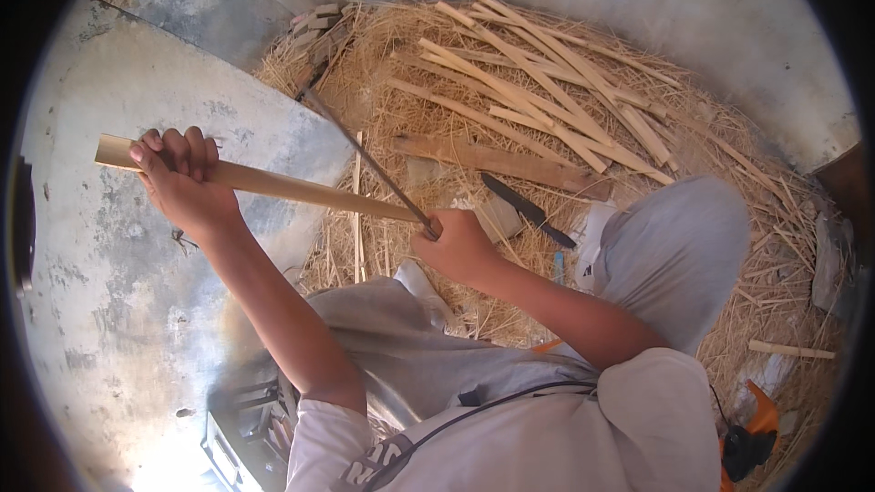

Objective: The person sits on a straw-covered floor and uses a knife to shave a long, thin piece of wood. They hold the wood against their leg and scrape the blade along its length to remove thin strips of material.

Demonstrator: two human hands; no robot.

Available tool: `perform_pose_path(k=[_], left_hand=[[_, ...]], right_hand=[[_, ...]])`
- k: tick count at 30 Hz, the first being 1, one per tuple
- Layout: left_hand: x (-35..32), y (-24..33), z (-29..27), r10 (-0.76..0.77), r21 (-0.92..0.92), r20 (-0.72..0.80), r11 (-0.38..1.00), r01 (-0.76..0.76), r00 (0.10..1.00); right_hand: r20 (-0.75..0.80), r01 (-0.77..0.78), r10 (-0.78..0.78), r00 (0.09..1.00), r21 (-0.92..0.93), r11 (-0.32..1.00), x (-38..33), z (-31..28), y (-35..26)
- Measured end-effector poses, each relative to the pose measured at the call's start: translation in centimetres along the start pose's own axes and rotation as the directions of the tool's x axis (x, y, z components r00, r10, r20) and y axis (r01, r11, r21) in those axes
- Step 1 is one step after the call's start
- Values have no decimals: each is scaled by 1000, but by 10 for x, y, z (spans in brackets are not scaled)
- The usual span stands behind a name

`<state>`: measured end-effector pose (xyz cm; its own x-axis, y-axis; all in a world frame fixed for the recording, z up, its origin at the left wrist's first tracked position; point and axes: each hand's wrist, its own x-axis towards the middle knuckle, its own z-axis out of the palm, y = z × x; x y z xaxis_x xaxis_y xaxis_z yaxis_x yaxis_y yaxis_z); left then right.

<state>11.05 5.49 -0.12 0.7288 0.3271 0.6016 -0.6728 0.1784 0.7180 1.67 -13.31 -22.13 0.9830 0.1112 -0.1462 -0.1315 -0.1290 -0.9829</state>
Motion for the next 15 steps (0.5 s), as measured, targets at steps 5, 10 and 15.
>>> perform_pose_path(k=[5,10,15], left_hand=[[3,2,6,14,11,-67,1000,-13,998],[4,7,-24,12,34,-122,999,-8,992],[0,8,-26,38,39,-102,999,-34,994]], right_hand=[[81,-202,223,972,-210,957,-1,34,126],[470,-764,655,592,70,641,16,13,89],[104,-21,35,994,-125,992,-5,13,2]])
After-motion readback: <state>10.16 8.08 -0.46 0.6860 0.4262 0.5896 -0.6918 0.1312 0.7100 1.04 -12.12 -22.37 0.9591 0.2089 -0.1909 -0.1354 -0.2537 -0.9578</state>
